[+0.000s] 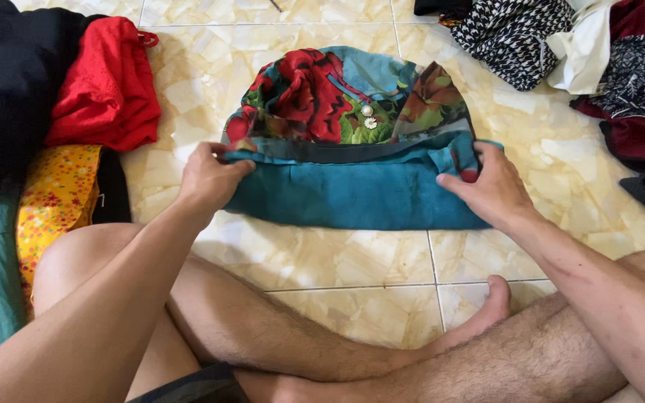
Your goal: The person spreads out various pieces of clothing including a floral shirt, dark pants, and patterned shorts on the floor, smoothing them flat and folding them into compact rectangles.
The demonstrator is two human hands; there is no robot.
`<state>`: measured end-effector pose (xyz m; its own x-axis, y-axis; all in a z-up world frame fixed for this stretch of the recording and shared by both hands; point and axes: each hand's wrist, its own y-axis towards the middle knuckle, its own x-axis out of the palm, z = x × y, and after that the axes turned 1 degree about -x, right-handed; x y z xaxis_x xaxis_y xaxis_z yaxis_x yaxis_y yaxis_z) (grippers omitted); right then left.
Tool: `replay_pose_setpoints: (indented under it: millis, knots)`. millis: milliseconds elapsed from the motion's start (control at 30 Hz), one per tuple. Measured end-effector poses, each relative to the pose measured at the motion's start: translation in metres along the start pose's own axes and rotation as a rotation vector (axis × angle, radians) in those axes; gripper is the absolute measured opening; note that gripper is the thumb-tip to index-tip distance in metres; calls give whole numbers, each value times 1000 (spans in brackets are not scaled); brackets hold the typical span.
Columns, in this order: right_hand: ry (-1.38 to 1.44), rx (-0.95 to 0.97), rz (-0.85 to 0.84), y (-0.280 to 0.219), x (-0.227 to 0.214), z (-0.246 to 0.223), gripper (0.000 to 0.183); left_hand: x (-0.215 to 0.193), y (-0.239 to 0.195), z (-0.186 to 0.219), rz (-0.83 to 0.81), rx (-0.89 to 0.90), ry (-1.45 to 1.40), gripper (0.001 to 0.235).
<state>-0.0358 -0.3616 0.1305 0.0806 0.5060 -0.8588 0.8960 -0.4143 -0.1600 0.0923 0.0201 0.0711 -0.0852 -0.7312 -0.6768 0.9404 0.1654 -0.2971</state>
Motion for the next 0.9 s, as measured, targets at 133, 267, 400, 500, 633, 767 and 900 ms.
replay_pose_setpoints:
  millis: [133, 267, 400, 500, 633, 767, 900]
  knots:
    - [44, 73, 43, 31, 18, 59, 38, -2, -4, -7, -34, -15, -62, 52]
    - [20, 275, 105, 47, 19, 81, 42, -2, -3, -19, -19, -65, -115, 33]
    - [334, 390, 303, 43, 21, 74, 51, 0, 8, -22, -8, -69, -160, 30]
    - [341, 353, 325, 50, 24, 82, 47, -4, 1, -3, -41, -77, -237, 31]
    - [323, 354, 319, 39, 21, 83, 43, -7, -7, 11, -43, -119, -234, 30]
    - [427, 338, 296, 28, 11, 61, 49, -6, 2, 9, 12, -146, -251, 34]
    - [418, 266, -92, 1, -13, 15, 90, -3, 14, 1, 39, -110, -197, 34]
